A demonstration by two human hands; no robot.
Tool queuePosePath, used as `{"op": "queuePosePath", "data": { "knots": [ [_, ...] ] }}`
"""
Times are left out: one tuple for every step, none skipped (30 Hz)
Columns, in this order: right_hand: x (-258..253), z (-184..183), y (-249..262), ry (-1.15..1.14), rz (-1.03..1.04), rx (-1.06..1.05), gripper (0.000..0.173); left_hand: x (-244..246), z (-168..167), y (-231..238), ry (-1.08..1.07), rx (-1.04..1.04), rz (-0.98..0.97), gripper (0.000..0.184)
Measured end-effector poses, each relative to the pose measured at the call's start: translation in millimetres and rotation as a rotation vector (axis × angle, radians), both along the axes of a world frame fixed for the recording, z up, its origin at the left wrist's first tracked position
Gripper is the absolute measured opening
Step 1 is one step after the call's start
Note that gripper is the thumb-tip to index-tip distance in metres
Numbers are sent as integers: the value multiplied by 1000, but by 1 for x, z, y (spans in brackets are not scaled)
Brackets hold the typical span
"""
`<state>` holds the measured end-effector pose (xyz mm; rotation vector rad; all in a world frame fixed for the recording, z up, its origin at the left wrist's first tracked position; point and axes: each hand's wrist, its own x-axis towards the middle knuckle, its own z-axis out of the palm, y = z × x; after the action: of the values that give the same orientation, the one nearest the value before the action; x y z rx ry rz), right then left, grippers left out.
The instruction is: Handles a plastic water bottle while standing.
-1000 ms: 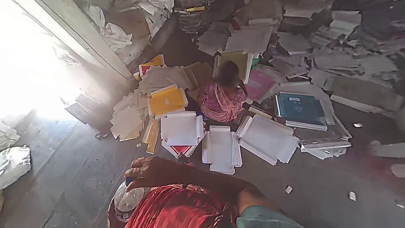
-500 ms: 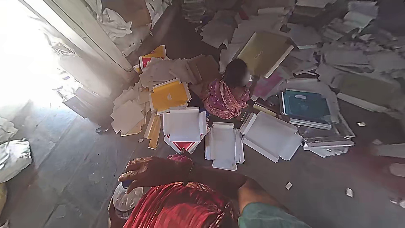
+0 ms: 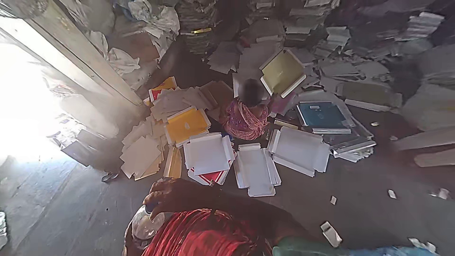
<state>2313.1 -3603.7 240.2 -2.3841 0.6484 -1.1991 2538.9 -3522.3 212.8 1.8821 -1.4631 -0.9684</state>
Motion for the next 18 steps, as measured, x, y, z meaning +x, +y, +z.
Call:
{"op": "queuePosePath", "data": {
  "knots": [
    [13, 2, -2, 9, -3, 46, 25, 11, 1, -4, -14, 16, 5, 67],
    [25, 4, -4, 29, 1, 90, 28, 21, 7, -7, -28, 64, 14, 63],
    [39, 5, -7, 53, 7, 119, 30, 28, 20, -11, -41, 163, 30, 60],
    [53, 5, -10, 82, 11, 144, 32, 35, 33, -15, -81, 236, 38, 59],
    [67, 5, -13, 113, 20, 169, 34, 42, 41, -17, -112, 266, 41, 57],
    [82, 3, -15, 144, 25, 195, 35, 55, 39, -16, -118, 238, 37, 55],
    [95, 3, -16, 157, 26, 221, 36, 73, 27, -14, -108, 158, 43, 55],
    [109, 3, -16, 159, 22, 236, 36, 88, 28, -15, -136, 186, 7, 56],
    [122, 1, -17, 144, 13, 247, 36, 99, 38, -17, -173, 260, -48, 60],
    [137, -2, -17, 109, -2, 253, 34, 115, 34, -17, -184, 255, -77, 64],
    [151, -6, -16, 73, -15, 267, 34, 136, 16, -14, -150, 153, -73, 68],
    [165, -10, -15, 45, -25, 295, 33, 157, -7, -12, -127, 58, -58, 72],
    [177, -13, -14, 25, -40, 316, 33, 175, -20, -11, -109, 21, -62, 74],
    [189, -15, -11, 21, -52, 342, 34, 191, -25, -11, -92, 16, -78, 74],
    [199, -16, -9, 33, -61, 366, 35, 208, -34, -11, -96, -16, -98, 76],
    [208, -16, -7, 37, -68, 375, 37, 228, -50, -12, -107, -78, -111, 80],
    [216, -16, -6, 43, -71, 369, 37, 246, -68, -12, -117, -152, -111, 85],
    [222, -14, -6, 53, -70, 340, 37, 262, -81, -14, -131, -194, -116, 88]
  ]
}}
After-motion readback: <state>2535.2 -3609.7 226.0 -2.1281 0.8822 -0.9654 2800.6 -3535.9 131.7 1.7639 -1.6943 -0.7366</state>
